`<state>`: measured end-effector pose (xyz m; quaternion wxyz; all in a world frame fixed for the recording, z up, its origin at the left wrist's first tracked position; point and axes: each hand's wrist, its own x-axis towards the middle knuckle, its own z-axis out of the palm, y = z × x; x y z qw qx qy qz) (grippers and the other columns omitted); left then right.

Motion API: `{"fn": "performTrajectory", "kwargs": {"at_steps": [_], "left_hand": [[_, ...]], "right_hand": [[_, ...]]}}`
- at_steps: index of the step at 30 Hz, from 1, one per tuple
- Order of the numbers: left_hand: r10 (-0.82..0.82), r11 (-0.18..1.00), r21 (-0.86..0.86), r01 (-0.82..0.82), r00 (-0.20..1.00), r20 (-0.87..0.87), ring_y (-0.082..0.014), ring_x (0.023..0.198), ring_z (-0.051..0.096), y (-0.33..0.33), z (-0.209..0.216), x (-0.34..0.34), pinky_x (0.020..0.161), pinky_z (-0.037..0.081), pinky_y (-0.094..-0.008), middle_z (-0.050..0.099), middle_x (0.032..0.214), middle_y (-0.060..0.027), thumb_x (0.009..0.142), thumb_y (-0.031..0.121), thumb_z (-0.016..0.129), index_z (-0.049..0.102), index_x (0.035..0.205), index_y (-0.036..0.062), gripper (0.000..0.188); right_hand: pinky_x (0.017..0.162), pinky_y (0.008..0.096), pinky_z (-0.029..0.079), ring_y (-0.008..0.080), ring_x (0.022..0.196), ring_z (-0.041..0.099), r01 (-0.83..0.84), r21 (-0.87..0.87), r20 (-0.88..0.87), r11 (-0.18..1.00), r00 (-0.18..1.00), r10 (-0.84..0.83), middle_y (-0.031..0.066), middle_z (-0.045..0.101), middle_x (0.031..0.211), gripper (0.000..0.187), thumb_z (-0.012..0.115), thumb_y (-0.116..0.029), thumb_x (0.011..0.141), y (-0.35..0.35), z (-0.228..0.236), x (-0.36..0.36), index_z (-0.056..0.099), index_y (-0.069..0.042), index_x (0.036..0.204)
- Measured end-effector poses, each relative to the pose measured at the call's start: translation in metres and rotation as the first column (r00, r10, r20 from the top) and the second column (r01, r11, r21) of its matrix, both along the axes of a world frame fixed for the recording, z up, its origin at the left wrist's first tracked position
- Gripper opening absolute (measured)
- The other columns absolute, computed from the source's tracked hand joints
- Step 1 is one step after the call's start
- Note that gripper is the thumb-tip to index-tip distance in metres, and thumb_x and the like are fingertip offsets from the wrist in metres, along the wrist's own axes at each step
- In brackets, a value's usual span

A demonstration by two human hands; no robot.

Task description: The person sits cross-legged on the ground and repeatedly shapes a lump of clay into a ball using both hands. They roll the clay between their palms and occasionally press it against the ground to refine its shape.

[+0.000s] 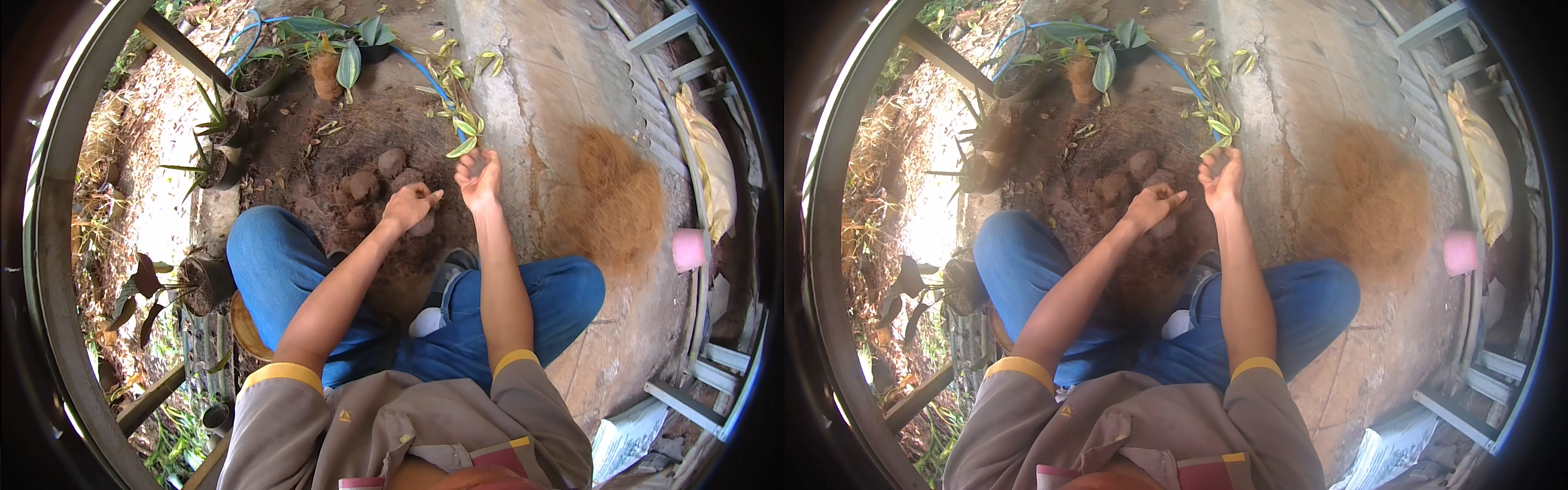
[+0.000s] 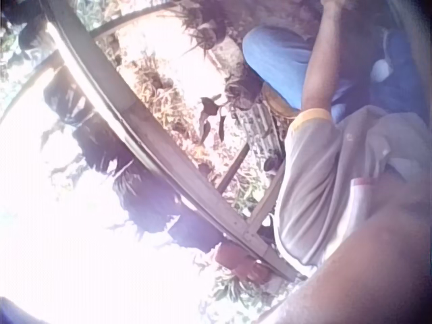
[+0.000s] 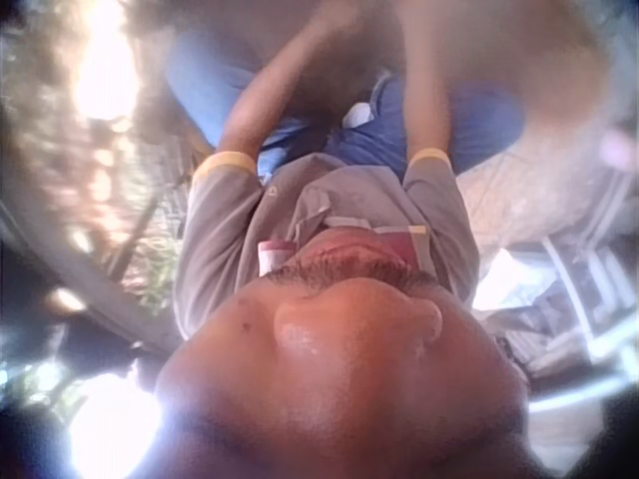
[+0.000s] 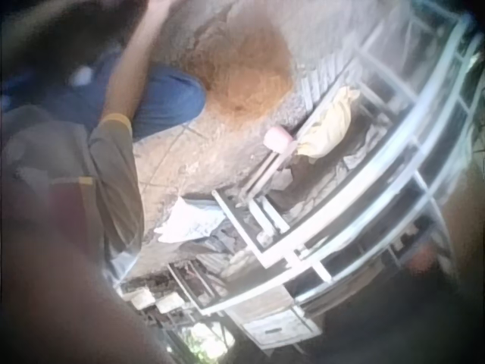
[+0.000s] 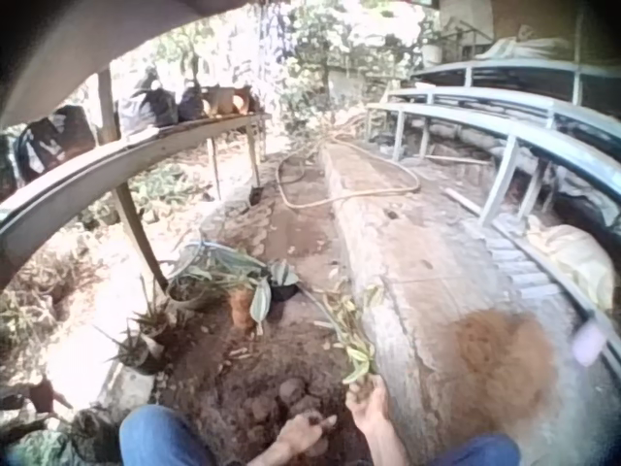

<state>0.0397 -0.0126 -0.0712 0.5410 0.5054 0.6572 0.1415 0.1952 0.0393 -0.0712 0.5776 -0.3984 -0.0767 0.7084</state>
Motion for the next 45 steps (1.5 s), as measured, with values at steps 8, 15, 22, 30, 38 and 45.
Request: {"fn": "performTrajectory", "kwargs": {"at_steps": [8,15,22,30,38,45], "left_hand": [[-0.040,0.976,-0.203,0.084,0.977,0.210,-0.0314,0.091,0.060,-0.007,-0.014,0.004,0.066,0.054,-0.0448,0.061,0.100,-0.0163,0.083,0.038,0.055,0.061,0.100,0.0078,0.035],[0.282,0.935,-0.294,-0.200,0.921,0.270,-0.0293,0.088,0.060,0.000,0.015,0.003,0.052,0.055,-0.0457,0.057,0.104,-0.0131,0.079,0.035,0.058,0.052,0.099,0.0092,0.033],[0.530,0.848,-0.394,-0.355,0.573,0.625,-0.0220,0.076,0.064,0.017,0.025,-0.028,0.050,0.051,-0.0347,0.061,0.091,-0.0075,0.081,0.052,0.059,0.054,0.099,0.0123,0.044],[0.511,0.858,-0.419,-0.296,0.419,0.751,-0.0172,0.078,0.062,0.020,0.035,-0.035,0.052,0.046,-0.0252,0.062,0.087,-0.0028,0.086,0.055,0.047,0.054,0.100,0.0151,0.043],[0.339,0.875,-0.030,-0.484,0.566,0.751,-0.0203,0.097,0.053,0.017,0.018,-0.029,0.079,0.046,-0.0376,0.053,0.106,-0.0059,0.087,0.049,0.045,0.050,0.103,0.0154,0.037],[0.393,0.747,0.295,-0.596,0.753,0.528,-0.0308,0.120,0.039,0.006,0.042,-0.023,0.100,0.032,-0.0390,0.038,0.127,-0.0217,0.089,0.050,0.047,0.032,0.130,0.0013,0.065]], "right_hand": [[0.051,0.0245,0.039,0.0108,0.060,0.048,-0.169,-0.008,-0.280,0.986,0.946,0.160,-0.0004,0.050,0.069,0.029,0.046,-0.040,0.095,0.001,0.031,-0.018,0.051,-0.014,0.083],[0.044,0.0208,0.030,0.0080,0.052,0.041,-0.306,0.351,-0.273,0.885,0.871,0.409,-0.0027,0.047,0.066,0.029,0.048,-0.036,0.094,0.004,-0.015,0.001,0.047,-0.013,0.077],[0.048,0.0222,0.039,0.0128,0.055,0.050,-0.183,0.104,-0.053,0.978,0.981,0.189,0.0056,0.060,0.085,0.028,0.051,-0.038,0.093,-0.004,0.048,-0.019,0.055,-0.011,0.086],[0.058,0.0247,0.041,0.0078,0.050,0.036,-0.281,0.342,0.443,0.897,0.890,0.110,-0.0035,0.037,0.057,0.032,0.048,-0.040,0.094,-0.015,0.048,-0.051,0.052,-0.009,0.087],[0.107,0.0369,0.028,0.0212,0.128,0.038,-0.456,0.321,0.432,0.830,0.850,0.300,0.0107,0.044,0.135,0.054,0.042,-0.044,0.095,-0.025,0.060,-0.061,0.045,-0.004,0.130],[0.085,0.0334,0.045,0.0166,0.100,0.054,-0.531,0.072,0.348,0.844,0.807,0.477,0.0091,0.057,0.108,0.063,0.041,-0.060,0.089,-0.036,0.032,-0.068,0.056,-0.003,0.111]]}}
